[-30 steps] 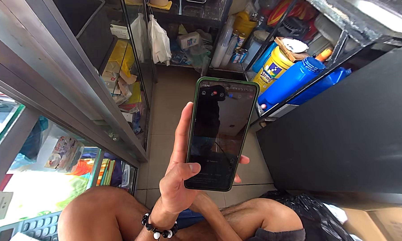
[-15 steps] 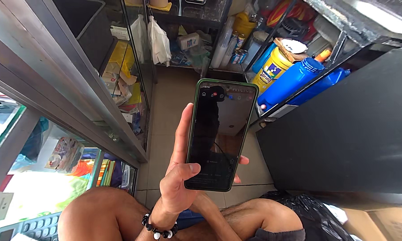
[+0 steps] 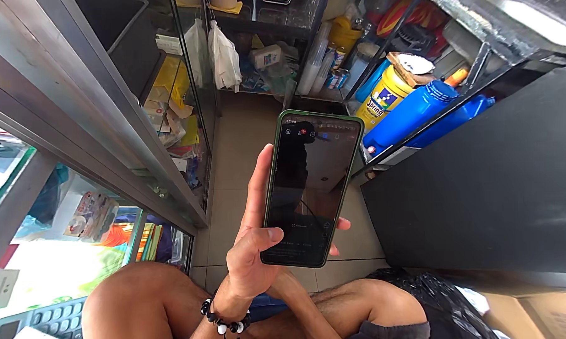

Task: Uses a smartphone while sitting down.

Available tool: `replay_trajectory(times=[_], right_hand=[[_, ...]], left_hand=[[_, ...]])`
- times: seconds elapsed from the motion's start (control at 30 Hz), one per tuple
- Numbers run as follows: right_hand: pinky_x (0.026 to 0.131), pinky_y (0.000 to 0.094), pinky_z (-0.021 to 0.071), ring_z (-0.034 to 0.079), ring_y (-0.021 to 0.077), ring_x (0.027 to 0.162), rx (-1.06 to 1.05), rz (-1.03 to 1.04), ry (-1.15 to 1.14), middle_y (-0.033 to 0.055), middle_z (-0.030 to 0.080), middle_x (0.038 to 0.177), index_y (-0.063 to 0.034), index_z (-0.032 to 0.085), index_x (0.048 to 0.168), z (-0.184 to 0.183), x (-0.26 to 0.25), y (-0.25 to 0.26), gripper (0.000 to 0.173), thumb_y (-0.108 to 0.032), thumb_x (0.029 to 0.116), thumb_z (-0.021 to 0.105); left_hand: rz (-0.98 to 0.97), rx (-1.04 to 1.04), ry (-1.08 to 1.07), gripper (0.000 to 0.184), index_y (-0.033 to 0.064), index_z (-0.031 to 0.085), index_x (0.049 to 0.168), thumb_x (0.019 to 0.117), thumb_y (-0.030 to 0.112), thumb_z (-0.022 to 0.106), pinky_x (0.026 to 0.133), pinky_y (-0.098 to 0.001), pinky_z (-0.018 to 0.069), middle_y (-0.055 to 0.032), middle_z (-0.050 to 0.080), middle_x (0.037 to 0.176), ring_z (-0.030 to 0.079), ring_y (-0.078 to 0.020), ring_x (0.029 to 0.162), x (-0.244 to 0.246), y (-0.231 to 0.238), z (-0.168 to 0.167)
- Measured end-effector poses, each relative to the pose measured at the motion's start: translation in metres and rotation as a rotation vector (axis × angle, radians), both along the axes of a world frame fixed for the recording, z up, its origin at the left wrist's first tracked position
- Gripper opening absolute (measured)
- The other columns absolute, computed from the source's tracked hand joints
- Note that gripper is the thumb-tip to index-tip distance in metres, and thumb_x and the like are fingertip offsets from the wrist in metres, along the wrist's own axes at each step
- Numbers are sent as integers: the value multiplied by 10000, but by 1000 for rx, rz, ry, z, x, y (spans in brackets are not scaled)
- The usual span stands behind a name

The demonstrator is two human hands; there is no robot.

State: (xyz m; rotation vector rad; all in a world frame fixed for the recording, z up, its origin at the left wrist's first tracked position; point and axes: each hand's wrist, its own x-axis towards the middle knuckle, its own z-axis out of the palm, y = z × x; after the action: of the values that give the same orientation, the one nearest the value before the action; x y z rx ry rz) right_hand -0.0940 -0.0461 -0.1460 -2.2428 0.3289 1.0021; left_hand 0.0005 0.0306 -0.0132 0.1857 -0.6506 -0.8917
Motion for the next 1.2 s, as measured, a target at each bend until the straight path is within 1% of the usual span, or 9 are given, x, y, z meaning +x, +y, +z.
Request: replay_trajectory(times=[0.03, 0.13, 0.27, 0.43, 0.7, 0.9, 0.97, 1.07, 1.2], right_hand=[[1038, 545, 460, 593, 382, 1254, -7, 3, -33, 220, 619, 1345, -63, 557, 1428, -6, -2, 0, 424, -254, 1050, 538], [1103, 539, 410, 539, 367, 1335, -23, -6, 70, 199, 577, 1422, -93, 513, 1473, 2, 5, 3, 434, -249, 1068, 516], [995, 559, 484, 613, 383, 1212, -27, -23, -53, 212, 643, 1290, -80, 585, 1398, -41, -3, 4, 407, -268, 1039, 553], [1113, 543, 396, 531, 360, 1346, -38, -13, 64, 197, 569, 1434, -89, 511, 1477, -14, 5, 7, 450, -269, 1064, 515], [1095, 563, 403, 555, 383, 1309, -15, 0, -21, 234, 593, 1387, -44, 540, 1438, -41, 1, 6, 462, -295, 1051, 524], [1025, 586, 467, 623, 369, 1226, -25, -81, -77, 185, 651, 1320, -137, 604, 1395, -78, -6, 2, 451, -349, 997, 589], [1021, 585, 467, 623, 371, 1222, -26, -68, -84, 190, 651, 1317, -128, 605, 1394, -75, -6, 2, 450, -348, 1001, 584], [1077, 565, 414, 570, 376, 1291, -27, -6, -7, 221, 602, 1381, -66, 550, 1435, -41, 1, 6, 456, -310, 1051, 526], [1064, 583, 432, 592, 373, 1269, -23, -52, -39, 215, 623, 1356, -81, 592, 1400, -48, -3, 4, 447, -317, 1022, 563]], left_hand=[[1, -1, 0, 817, 458, 118, 1594, 932, 129, 468, 846, -594, 569, -254, 490, 1416, 608, -469, 1143, 0, 0, 0], [-4, 0, 4, 810, 457, 118, 1593, 938, 133, 469, 855, -594, 570, -249, 494, 1419, 607, -469, 1156, 0, 0, -1], [1, 2, -3, 808, 452, 113, 1594, 937, 141, 467, 848, -596, 567, -266, 497, 1404, 608, -475, 1137, 0, -1, -2], [8, 15, 1, 818, 456, 117, 1592, 929, 135, 472, 844, -588, 571, -259, 502, 1404, 614, -469, 1136, 0, -1, 0], [9, 12, -2, 824, 456, 109, 1595, 928, 135, 473, 841, -601, 570, -260, 494, 1413, 611, -474, 1137, 2, -1, -1], [16, 19, -18, 825, 454, 92, 1597, 930, 146, 466, 830, -607, 567, -274, 496, 1399, 614, -483, 1113, 2, -2, -2], [17, 17, -19, 824, 456, 91, 1596, 931, 148, 467, 832, -605, 567, -273, 495, 1399, 614, -481, 1114, 2, -2, -2], [18, 14, -16, 814, 456, 110, 1595, 934, 142, 469, 835, -592, 573, -254, 499, 1408, 618, -463, 1125, 1, -1, 0], [20, 10, -14, 816, 445, 112, 1597, 931, 131, 463, 834, -603, 570, -257, 490, 1416, 612, -473, 1130, 1, -1, 0]])
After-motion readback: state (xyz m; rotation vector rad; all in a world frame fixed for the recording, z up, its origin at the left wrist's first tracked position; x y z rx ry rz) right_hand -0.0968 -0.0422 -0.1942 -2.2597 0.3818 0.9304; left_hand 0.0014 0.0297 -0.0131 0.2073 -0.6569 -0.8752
